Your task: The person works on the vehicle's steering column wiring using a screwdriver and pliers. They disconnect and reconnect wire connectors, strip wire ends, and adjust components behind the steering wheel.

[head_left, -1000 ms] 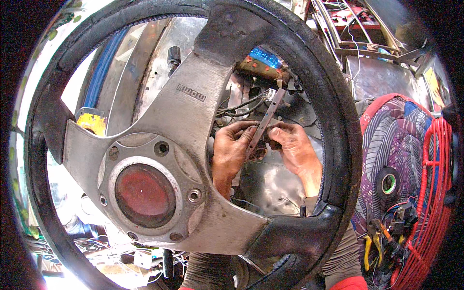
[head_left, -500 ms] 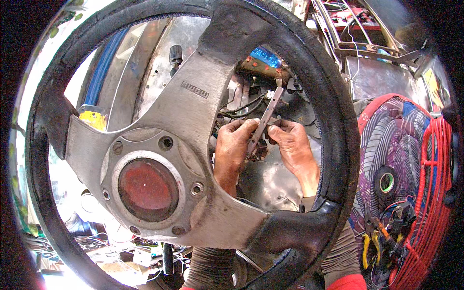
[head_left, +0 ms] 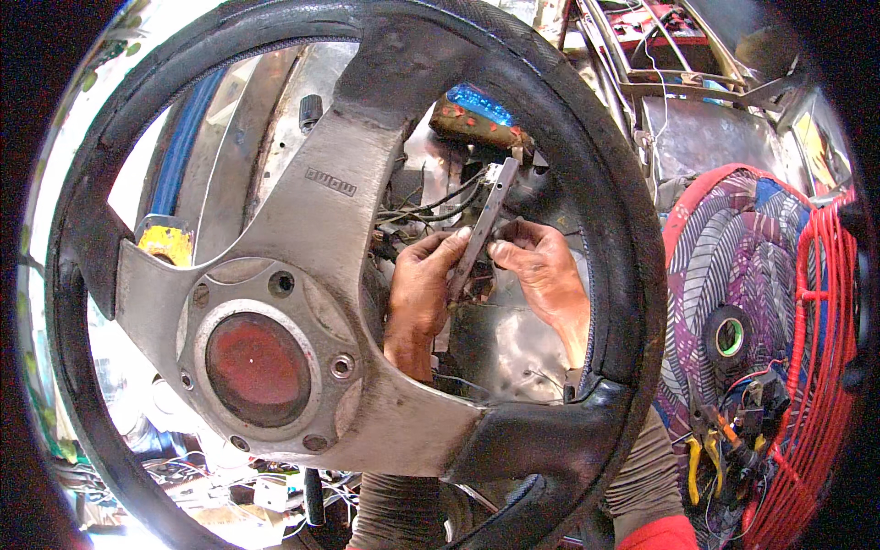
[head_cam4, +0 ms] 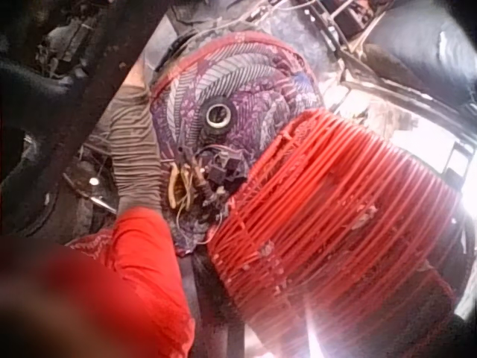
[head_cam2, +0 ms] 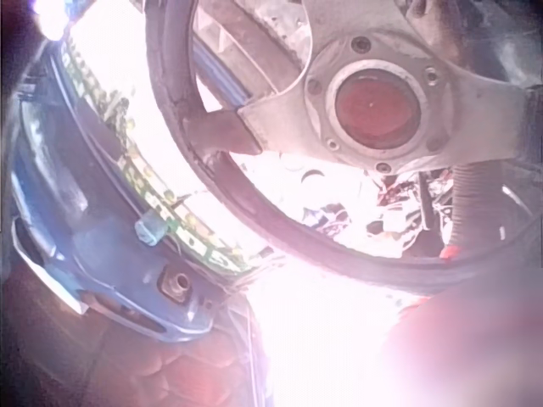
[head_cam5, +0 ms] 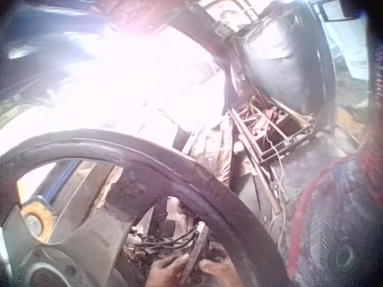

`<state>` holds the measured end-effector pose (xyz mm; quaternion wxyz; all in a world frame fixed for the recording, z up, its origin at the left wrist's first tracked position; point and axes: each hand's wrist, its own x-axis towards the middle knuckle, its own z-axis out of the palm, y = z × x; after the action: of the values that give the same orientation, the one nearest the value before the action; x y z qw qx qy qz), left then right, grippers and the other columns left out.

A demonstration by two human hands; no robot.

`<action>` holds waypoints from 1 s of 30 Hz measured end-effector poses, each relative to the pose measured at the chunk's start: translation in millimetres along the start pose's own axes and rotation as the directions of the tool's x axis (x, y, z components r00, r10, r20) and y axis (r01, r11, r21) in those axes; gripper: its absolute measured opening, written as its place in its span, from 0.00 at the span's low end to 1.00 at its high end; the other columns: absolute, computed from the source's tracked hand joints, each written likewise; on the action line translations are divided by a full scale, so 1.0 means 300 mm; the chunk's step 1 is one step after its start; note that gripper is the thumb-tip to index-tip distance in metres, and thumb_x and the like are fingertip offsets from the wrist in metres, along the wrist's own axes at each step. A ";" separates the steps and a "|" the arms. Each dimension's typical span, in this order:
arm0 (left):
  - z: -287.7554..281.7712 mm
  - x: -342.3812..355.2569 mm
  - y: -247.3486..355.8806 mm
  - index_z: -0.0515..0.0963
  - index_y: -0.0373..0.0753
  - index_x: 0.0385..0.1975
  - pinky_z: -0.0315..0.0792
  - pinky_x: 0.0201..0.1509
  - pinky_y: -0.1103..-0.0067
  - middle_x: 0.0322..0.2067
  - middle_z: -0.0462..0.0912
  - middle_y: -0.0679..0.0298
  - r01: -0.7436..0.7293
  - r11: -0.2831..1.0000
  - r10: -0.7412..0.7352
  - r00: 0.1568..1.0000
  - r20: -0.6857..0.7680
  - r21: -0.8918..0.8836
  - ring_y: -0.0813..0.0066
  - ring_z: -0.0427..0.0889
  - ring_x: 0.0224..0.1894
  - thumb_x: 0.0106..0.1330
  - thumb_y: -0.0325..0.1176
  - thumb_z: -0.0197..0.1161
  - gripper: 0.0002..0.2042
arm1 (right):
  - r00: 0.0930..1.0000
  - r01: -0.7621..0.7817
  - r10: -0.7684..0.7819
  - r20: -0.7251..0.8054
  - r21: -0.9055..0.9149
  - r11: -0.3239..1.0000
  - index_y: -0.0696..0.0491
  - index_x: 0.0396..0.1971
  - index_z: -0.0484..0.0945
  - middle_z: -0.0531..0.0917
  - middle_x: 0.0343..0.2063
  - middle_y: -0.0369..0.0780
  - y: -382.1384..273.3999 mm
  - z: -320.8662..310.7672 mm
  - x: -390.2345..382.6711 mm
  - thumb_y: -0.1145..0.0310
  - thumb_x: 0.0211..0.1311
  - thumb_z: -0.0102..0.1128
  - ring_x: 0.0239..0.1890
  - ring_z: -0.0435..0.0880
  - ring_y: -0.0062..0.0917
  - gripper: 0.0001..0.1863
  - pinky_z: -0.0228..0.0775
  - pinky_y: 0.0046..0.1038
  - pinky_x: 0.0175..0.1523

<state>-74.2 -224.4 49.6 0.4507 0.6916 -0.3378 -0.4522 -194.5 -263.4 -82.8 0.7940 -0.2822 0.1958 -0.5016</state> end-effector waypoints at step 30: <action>-0.019 0.007 -0.044 0.82 0.31 0.50 0.79 0.33 0.81 0.35 0.87 0.62 -0.059 0.997 0.056 0.998 0.040 0.054 0.78 0.85 0.31 0.74 0.36 0.64 0.14 | 0.998 -0.059 0.059 0.008 0.042 0.997 0.59 0.44 0.84 0.87 0.37 0.36 -0.007 -0.013 0.003 0.69 0.56 0.75 0.40 0.82 0.19 0.17 0.73 0.24 0.50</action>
<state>-67.4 -219.7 37.8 0.4379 0.6849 -0.3783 -0.4428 -197.7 -266.0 -84.4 0.8149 -0.2613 0.1907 -0.4809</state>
